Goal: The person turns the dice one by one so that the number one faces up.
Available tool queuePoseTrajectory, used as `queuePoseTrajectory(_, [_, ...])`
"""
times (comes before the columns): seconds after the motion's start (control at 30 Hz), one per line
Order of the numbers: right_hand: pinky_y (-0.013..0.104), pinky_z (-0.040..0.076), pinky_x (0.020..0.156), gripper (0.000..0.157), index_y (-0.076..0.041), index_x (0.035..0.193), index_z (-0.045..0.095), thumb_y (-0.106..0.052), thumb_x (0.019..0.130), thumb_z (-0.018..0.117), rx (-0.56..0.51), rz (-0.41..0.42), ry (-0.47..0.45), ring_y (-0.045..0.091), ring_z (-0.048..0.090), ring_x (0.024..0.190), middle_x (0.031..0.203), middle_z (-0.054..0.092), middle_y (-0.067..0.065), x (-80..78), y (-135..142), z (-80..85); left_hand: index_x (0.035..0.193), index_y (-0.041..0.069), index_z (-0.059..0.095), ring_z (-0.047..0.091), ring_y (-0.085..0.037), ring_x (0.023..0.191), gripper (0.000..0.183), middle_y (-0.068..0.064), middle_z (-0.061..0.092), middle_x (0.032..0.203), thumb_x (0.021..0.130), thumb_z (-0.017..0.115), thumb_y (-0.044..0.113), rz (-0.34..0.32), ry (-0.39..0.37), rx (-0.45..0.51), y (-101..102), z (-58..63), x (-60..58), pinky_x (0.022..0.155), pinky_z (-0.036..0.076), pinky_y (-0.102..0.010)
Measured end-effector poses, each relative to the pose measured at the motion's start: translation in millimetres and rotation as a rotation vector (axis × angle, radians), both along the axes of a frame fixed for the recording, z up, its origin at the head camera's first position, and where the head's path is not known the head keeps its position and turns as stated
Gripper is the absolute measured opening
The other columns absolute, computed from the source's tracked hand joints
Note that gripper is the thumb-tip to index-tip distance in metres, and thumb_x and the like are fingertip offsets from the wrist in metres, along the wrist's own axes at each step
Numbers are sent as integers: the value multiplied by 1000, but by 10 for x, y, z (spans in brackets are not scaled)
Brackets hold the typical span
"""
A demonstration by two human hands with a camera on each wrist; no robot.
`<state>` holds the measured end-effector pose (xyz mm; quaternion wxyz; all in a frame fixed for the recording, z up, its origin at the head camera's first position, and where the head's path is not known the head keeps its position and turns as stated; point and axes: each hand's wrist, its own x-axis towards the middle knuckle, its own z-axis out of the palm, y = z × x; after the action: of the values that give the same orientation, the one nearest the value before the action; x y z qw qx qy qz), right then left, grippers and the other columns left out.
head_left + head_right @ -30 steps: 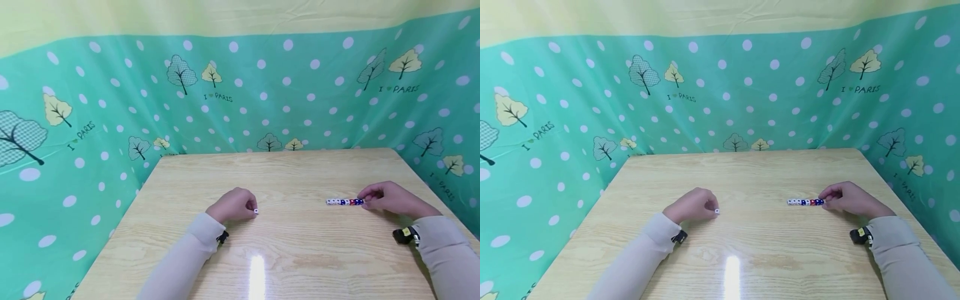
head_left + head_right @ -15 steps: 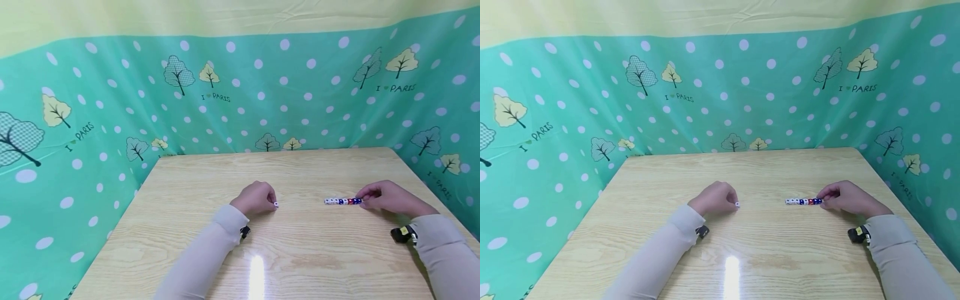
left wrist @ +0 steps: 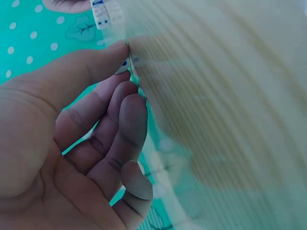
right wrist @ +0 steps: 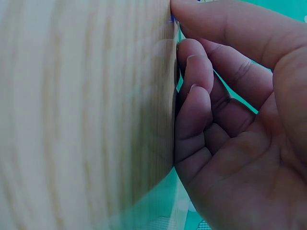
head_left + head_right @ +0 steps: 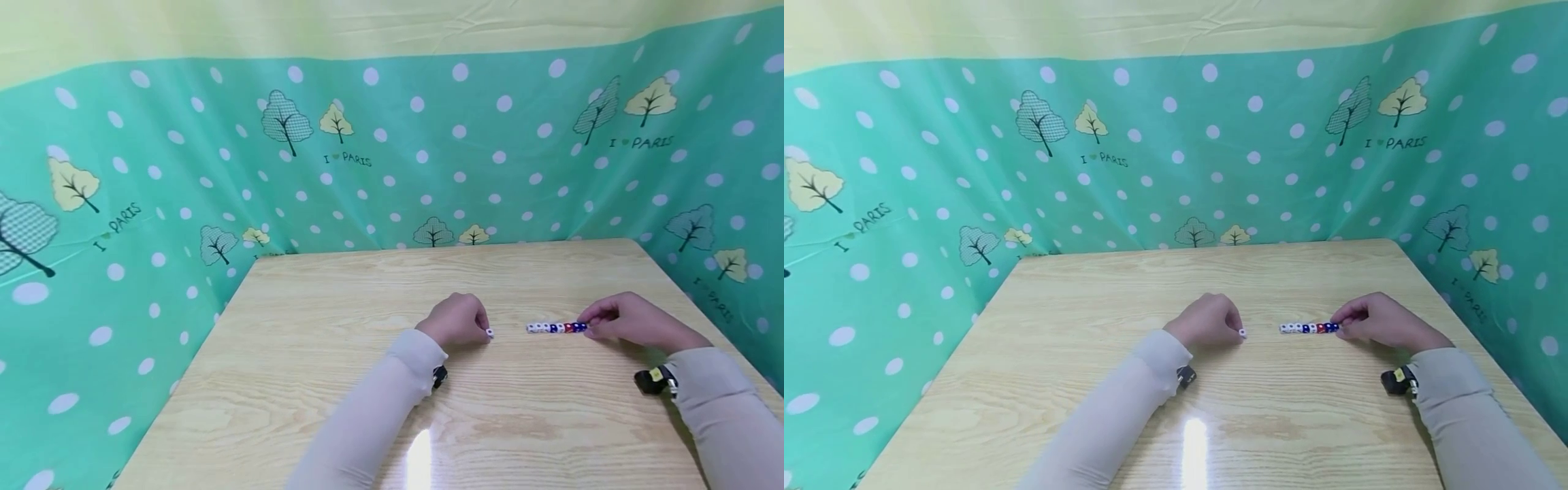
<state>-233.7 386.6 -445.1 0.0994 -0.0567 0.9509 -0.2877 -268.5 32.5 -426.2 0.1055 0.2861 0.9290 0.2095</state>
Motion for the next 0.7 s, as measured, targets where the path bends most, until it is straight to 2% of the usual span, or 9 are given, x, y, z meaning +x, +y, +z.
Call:
queuePoseTrajectory(0.2, [33, 49, 79, 28, -14, 110, 79, -30, 88, 82, 1, 11, 10, 21, 58, 93, 107, 72, 3, -10, 23, 4, 74, 28, 71, 59, -6, 70, 19, 17, 65, 73, 83, 87, 30, 6, 20, 8, 220, 10, -3, 64, 49, -23])
queuePoseTrajectory(0.37, [31, 48, 78, 27, -14, 109, 79, -30, 87, 83, -7, 3, 18, 19, 58, 92, 105, 72, 2, -14, 24, 6, 73, 27, 70, 58, -7, 67, 20, 15, 65, 72, 82, 88, 27, 27, 0, 19, 373, 10, -14, 62, 48, -24])
queuePoseTrajectory(0.53, [28, 48, 76, 28, -13, 109, 79, -30, 87, 83, -18, 10, 23, 17, 57, 90, 102, 72, 2, -1, 14, 6, 72, 27, 70, 58, -7, 67, 22, 15, 65, 72, 81, 89, 28, 36, -6, 22, 491, -2, -16, 63, 48, -24])
queuePoseTrajectory(0.7, [30, 48, 78, 27, -15, 109, 79, -30, 86, 83, -13, 3, 13, 19, 57, 91, 102, 71, 1, -9, 14, -7, 73, 27, 71, 58, -6, 69, 20, 17, 64, 74, 80, 90, 27, 44, -4, 19, 575, -21, -11, 64, 48, -24])
